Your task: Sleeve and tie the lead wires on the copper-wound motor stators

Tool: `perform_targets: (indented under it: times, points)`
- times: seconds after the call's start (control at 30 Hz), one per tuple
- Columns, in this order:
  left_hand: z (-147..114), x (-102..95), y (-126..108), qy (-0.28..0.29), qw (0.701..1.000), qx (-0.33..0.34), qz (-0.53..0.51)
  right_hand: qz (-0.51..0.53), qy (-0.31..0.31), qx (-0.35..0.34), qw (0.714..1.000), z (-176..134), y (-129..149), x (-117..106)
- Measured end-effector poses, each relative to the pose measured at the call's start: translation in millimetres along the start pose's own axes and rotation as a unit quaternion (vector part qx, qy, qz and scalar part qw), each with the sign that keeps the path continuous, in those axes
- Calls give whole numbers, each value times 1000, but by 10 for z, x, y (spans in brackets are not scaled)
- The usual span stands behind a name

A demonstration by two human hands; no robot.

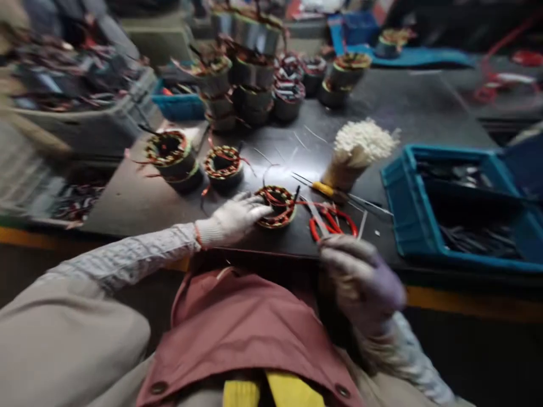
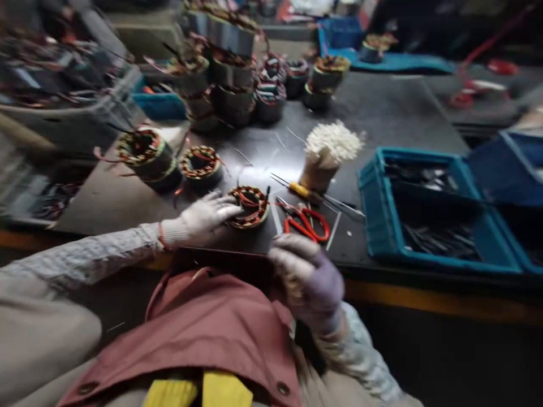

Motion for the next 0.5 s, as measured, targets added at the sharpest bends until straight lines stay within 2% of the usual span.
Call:
perform_targets:
  times: [0.1, 0.2, 0.33, 0.5]
  points:
    - [73, -27, 34, 14, 1000, 23, 5, 25, 32, -39, 998, -358, 186, 282]
    - [97, -67, -59, 12, 999, 38, 37, 49, 34, -33, 998, -539, 231, 478]
    - [176, -25, -142, 11, 1000, 17, 9, 74, 44, -41, 995, -624, 245, 546]
    - [256, 33, -183, -7, 1000, -21, -20, 68, 31, -14, 997, -692, 155, 586]
Point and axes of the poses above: each hand's wrist, its own z-axis towards the middle knuckle, its own x-axis out of the palm, y = z × x, the point moved 4 cm from there along z, towards the middle knuckle, and after that the axes turned 15 degrees about -x, right-handed, at the moved point
